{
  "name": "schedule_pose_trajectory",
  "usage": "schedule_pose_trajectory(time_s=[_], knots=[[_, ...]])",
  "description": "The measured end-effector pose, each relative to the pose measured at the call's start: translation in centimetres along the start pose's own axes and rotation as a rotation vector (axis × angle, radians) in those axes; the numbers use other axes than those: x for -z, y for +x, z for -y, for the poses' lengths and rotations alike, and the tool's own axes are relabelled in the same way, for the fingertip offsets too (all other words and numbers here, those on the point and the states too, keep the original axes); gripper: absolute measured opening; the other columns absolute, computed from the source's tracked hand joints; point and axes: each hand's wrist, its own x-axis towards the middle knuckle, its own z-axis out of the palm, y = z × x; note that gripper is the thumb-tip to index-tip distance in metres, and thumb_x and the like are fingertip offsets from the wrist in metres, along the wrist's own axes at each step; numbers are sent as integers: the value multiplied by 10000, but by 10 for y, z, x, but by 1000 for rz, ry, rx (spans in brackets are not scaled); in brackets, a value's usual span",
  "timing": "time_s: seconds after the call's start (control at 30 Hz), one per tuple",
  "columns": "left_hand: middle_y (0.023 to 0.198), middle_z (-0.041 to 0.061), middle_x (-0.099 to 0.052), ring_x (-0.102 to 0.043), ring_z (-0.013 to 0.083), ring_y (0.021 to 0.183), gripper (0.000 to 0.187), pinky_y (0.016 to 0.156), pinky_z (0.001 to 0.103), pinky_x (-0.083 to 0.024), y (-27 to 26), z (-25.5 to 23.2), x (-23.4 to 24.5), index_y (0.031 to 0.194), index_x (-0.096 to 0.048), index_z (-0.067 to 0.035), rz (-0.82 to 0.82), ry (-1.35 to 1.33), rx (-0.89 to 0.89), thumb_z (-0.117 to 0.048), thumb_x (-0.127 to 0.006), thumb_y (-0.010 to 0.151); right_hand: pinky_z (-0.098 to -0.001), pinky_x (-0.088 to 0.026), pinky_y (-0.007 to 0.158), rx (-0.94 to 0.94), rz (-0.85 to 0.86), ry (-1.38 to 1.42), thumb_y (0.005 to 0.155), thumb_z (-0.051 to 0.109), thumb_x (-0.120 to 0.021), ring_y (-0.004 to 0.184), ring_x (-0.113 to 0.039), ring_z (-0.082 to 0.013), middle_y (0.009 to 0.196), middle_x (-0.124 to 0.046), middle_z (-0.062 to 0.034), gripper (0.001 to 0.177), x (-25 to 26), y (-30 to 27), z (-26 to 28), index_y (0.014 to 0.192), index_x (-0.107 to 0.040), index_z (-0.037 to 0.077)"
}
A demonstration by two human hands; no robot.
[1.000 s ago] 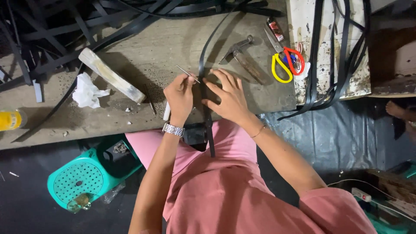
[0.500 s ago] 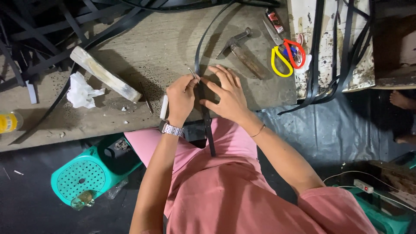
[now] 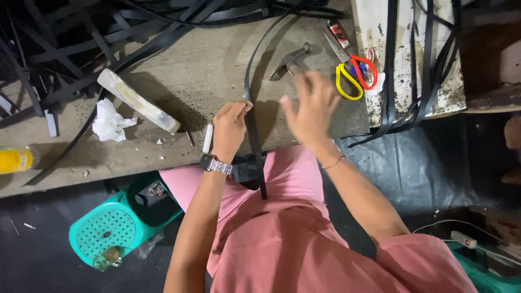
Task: Using a hammer and a punch tool to create holes in a leather strap on a workbench.
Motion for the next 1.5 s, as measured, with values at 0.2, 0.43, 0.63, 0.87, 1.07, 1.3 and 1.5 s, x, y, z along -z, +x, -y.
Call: schedule_pose_trajectory(time_s=[0.2, 0.43, 0.63, 0.87, 1.07, 1.3, 1.5], knots=[[880, 140, -695, -735, 306, 852, 214, 763, 339, -602, -4, 4, -1, 986, -733, 12, 18, 40, -33, 192, -645, 910, -481, -547, 543, 88, 79, -341, 1106, 388, -506, 780, -674, -294, 1002, -562, -112, 403, -19, 13, -61, 1245, -609, 25], [851, 67, -679, -723, 269, 807, 190, 722, 332, -590, -12, 21, -15, 976, -729, -74, -2, 135, -66, 98, -652, 948, -423, -444, 529, 154, -34, 399, 1056, 415, -621, 625, -612, -414, 632, -515, -178, 368, 30, -15, -17, 1008, -614, 50], [841, 66, -659, -691, 274, 804, 213, 742, 328, -571, -15, 31, -16, 1013, -711, -94, 32, 201, -122, 82, -602, 964, -333, -470, 453, 337, 30, 427, 1066, 370, -581, 513, -661, -338, 520, -536, -102, 347, 57, -21, 19, 864, -576, 88], [820, 92, -649, -677, 304, 789, 178, 714, 339, -554, -11, 20, -12, 981, -698, -70, 6, 128, -124, 78, -599, 974, -392, -503, 480, 330, -59, 484, 1050, 315, -587, 584, -681, -378, 632, -651, -134, 294, 48, -34, 7, 933, -627, 49], [835, 86, -661, -689, 276, 805, 152, 726, 339, -569, -8, 6, -5, 986, -705, -73, 25, 166, -58, 53, -620, 984, -545, -490, 589, 163, -51, 320, 1091, 370, -566, 725, -676, -491, 740, -654, -238, 342, 28, -24, -15, 1065, -608, 32], [852, 77, -677, -710, 256, 823, 155, 768, 284, -567, -1, -7, 1, 949, -719, -39, 15, 98, -32, 104, -658, 956, -551, -428, 901, 157, -173, -320, 907, 86, -728, 1173, -516, -411, 1246, -554, -157, 396, -12, -4, -31, 1294, -649, 58], [838, 72, -691, -748, 249, 797, 96, 707, 306, -623, -2, 3, -1, 933, -725, -57, 27, 116, 23, 35, -710, 958, -460, -422, 899, 481, 14, 193, 818, 308, -758, 1269, -530, -334, 1303, -593, -74, 641, -61, -7, 3, 1429, -601, 195]])
